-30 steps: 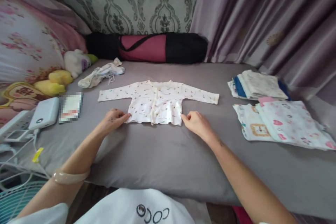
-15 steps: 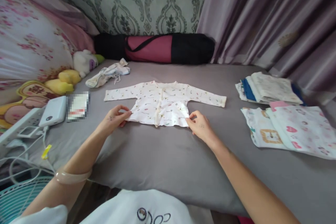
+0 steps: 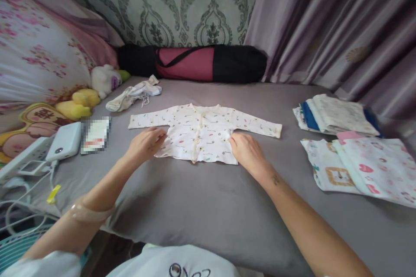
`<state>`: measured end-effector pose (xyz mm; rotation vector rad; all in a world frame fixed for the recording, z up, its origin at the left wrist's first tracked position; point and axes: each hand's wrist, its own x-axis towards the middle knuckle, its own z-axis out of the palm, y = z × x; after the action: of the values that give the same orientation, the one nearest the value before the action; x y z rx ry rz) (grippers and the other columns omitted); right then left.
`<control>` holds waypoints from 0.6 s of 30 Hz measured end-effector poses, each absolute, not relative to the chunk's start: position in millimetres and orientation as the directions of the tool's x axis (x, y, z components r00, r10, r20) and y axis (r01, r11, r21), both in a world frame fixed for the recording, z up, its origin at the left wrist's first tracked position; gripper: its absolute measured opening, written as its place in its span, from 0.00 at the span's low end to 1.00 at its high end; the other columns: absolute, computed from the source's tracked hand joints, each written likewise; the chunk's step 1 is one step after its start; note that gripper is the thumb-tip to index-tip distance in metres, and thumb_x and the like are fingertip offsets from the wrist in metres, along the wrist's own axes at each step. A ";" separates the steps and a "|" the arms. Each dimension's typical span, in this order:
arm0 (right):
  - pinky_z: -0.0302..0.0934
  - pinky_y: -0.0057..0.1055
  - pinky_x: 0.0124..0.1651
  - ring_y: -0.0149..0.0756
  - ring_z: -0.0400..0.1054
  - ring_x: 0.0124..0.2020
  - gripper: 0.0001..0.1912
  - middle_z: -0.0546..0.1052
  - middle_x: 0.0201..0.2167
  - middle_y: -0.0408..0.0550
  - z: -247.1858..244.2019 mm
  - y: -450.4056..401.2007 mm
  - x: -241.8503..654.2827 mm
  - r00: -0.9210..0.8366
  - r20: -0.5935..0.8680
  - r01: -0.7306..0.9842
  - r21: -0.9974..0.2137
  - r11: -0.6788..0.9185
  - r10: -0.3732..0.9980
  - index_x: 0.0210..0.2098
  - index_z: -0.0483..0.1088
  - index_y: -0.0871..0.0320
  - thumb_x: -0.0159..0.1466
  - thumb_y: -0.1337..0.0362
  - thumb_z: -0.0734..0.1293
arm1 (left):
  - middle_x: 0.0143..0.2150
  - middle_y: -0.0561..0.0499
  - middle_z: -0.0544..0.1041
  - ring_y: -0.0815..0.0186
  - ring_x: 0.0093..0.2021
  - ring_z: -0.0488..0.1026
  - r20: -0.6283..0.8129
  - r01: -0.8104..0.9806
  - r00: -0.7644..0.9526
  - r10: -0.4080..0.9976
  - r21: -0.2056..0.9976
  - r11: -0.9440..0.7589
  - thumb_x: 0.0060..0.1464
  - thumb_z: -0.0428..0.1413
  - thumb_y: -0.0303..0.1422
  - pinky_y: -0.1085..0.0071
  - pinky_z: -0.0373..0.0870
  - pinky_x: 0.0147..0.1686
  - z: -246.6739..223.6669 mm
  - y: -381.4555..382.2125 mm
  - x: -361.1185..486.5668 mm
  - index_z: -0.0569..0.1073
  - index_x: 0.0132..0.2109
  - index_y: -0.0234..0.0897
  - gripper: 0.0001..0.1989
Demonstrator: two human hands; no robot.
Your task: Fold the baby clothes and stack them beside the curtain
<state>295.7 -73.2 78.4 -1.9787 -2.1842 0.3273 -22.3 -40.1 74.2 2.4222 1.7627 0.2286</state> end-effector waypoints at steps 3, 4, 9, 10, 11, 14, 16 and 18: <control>0.55 0.34 0.58 0.41 0.64 0.57 0.21 0.71 0.57 0.58 67.6 -39.6 263.9 -0.240 0.161 0.899 -0.335 0.282 0.957 0.55 0.68 0.64 0.72 0.64 0.50 | 0.58 0.39 0.72 0.59 0.59 0.68 0.169 0.763 0.562 0.810 0.271 -0.587 0.66 0.41 0.33 0.62 0.64 0.57 59.4 -16.2 19.4 0.69 0.56 0.35 0.18; 0.51 0.37 0.63 0.43 0.58 0.63 0.23 0.65 0.62 0.60 60.9 -31.5 253.4 -0.252 0.164 0.896 -0.333 0.294 0.954 0.60 0.63 0.67 0.72 0.63 0.51 | 0.62 0.37 0.68 0.56 0.65 0.61 0.158 0.752 0.590 0.792 0.252 -0.610 0.66 0.42 0.34 0.59 0.58 0.63 52.6 -9.6 31.9 0.66 0.59 0.32 0.20; 0.35 0.54 0.69 0.54 0.40 0.71 0.32 0.49 0.70 0.64 29.9 -27.9 234.0 -0.303 0.050 0.915 -0.262 0.305 0.952 0.68 0.52 0.70 0.72 0.55 0.51 | 0.71 0.34 0.52 0.48 0.71 0.46 0.024 0.844 0.511 0.859 0.175 -0.507 0.67 0.39 0.45 0.46 0.44 0.67 24.5 -1.1 49.1 0.56 0.68 0.28 0.31; 0.35 0.55 0.69 0.54 0.40 0.71 0.32 0.49 0.70 0.63 27.5 -32.3 236.6 -0.315 0.051 0.916 -0.244 0.317 0.948 0.68 0.52 0.68 0.72 0.54 0.50 | 0.72 0.35 0.51 0.48 0.72 0.45 0.031 0.843 0.515 0.857 0.164 -0.512 0.67 0.38 0.46 0.47 0.44 0.68 21.9 -3.1 44.6 0.55 0.69 0.29 0.31; 0.35 0.56 0.69 0.53 0.40 0.71 0.31 0.48 0.70 0.63 26.5 -37.5 240.2 -0.332 0.052 0.914 -0.227 0.335 0.942 0.69 0.52 0.66 0.72 0.54 0.50 | 0.72 0.35 0.50 0.49 0.72 0.45 0.040 0.841 0.520 0.853 0.152 -0.520 0.67 0.37 0.47 0.48 0.43 0.68 20.4 -5.5 38.9 0.55 0.69 0.30 0.32; 0.36 0.56 0.69 0.52 0.39 0.71 0.31 0.47 0.71 0.61 29.4 -54.8 253.1 -0.411 0.035 0.891 -0.198 0.410 0.911 0.69 0.52 0.63 0.72 0.54 0.50 | 0.72 0.36 0.50 0.51 0.72 0.45 0.034 0.830 0.544 0.838 0.123 -0.544 0.67 0.36 0.48 0.52 0.42 0.69 19.9 -13.1 19.1 0.54 0.69 0.31 0.33; 0.37 0.54 0.70 0.50 0.38 0.71 0.30 0.47 0.71 0.60 33.1 -67.5 261.7 -0.468 0.021 0.864 -0.199 0.463 0.883 0.69 0.52 0.63 0.72 0.55 0.49 | 0.72 0.38 0.49 0.54 0.72 0.43 0.010 0.813 0.573 0.820 0.124 -0.569 0.67 0.36 0.48 0.54 0.40 0.69 21.2 -18.0 6.0 0.54 0.70 0.32 0.32; 0.38 0.53 0.71 0.49 0.38 0.71 0.30 0.47 0.71 0.58 36.4 -81.2 270.2 -0.511 0.013 0.839 -0.211 0.502 0.859 0.69 0.52 0.63 0.73 0.55 0.49 | 0.73 0.40 0.48 0.56 0.73 0.40 -0.023 0.803 0.588 0.808 0.136 -0.581 0.67 0.35 0.48 0.55 0.39 0.70 22.7 -23.1 -6.2 0.52 0.70 0.33 0.33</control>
<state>270.2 -81.2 36.4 -1.4877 -2.6208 0.2697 -6.2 -23.1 22.7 2.6806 1.3668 0.0627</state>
